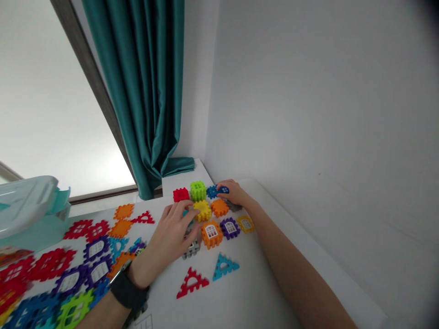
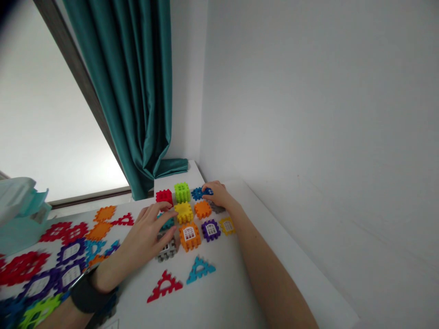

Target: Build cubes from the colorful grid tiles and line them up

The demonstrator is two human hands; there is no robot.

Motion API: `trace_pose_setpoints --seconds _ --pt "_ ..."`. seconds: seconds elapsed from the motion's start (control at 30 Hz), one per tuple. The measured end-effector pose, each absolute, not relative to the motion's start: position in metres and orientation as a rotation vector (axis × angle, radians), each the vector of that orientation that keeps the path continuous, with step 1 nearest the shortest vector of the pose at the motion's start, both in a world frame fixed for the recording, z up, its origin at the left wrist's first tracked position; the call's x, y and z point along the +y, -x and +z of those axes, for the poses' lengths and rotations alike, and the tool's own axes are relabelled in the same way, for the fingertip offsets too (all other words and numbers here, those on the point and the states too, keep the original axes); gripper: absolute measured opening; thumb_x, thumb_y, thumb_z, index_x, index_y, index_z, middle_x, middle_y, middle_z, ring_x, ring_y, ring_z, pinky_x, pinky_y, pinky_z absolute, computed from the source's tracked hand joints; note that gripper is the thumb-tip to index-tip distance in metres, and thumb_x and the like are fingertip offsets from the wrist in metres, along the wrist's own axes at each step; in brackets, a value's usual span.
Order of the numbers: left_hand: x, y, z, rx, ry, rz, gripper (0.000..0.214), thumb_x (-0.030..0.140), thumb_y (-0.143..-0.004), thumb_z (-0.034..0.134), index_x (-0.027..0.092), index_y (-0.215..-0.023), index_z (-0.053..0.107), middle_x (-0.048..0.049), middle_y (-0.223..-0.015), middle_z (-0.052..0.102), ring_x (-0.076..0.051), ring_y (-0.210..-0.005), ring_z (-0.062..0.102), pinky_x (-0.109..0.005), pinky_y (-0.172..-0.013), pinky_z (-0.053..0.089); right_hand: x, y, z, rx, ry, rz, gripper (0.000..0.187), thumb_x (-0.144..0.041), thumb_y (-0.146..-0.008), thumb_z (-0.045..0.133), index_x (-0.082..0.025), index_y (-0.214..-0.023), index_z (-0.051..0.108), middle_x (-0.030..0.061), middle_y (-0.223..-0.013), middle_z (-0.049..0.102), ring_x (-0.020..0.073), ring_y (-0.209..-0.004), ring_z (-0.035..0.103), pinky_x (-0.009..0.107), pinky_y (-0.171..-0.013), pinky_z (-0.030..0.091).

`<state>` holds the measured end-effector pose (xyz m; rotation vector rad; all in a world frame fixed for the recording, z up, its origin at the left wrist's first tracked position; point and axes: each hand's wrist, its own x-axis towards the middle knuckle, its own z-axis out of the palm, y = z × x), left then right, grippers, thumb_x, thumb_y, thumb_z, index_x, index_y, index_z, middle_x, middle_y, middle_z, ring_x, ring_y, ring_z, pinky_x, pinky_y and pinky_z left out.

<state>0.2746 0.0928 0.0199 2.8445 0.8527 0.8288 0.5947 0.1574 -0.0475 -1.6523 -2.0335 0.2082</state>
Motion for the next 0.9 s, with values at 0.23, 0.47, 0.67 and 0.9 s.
trace_pose_setpoints --seconds 0.23,0.47,0.67,0.9 --pt "0.0949 -0.2741 0.0189 0.874 -2.834 0.836 0.030 0.024 -0.094 0.055 0.019 -0.123 0.059 -0.0130 -0.125 0.056 -0.031 -0.113 0.056 -0.049 -0.095 0.049 0.1583 -0.5975 -0.0493 -2.042 1.648 0.216 0.017 -0.024 -0.075 0.077 -0.027 -0.092 0.074 0.0028 -0.114 0.075 0.0266 -0.109 0.064 0.046 -0.102 0.045" --pt "0.0955 -0.2733 0.0199 0.878 -2.849 0.812 0.029 0.025 -0.095 0.054 0.019 -0.123 0.060 -0.0132 -0.124 0.056 -0.031 -0.114 0.055 -0.050 -0.095 0.048 0.1568 -0.6001 -0.0483 -2.068 1.620 0.239 0.028 -0.015 -0.069 0.073 -0.029 -0.094 0.074 0.0010 -0.120 0.073 0.0251 -0.115 0.064 0.043 -0.106 0.044" --pt "0.0959 -0.2740 0.0201 0.883 -2.844 0.807 0.029 0.025 -0.095 0.054 0.018 -0.123 0.060 -0.0138 -0.125 0.056 -0.032 -0.114 0.055 -0.051 -0.095 0.048 0.1556 -0.5993 -0.0476 -2.072 1.616 0.240 0.030 -0.013 -0.069 0.069 -0.028 -0.095 0.073 0.0017 -0.118 0.073 0.0253 -0.115 0.063 0.044 -0.106 0.044" --pt "0.0954 -0.2738 0.0198 0.880 -2.841 0.813 0.030 0.025 -0.095 0.053 0.019 -0.124 0.059 -0.0131 -0.124 0.056 -0.031 -0.114 0.055 -0.050 -0.095 0.048 0.1554 -0.5979 -0.0469 -2.067 1.606 0.243 0.035 -0.010 -0.066 0.065 -0.027 -0.096 0.071 0.0024 -0.117 0.072 0.0256 -0.116 0.061 0.045 -0.107 0.043"
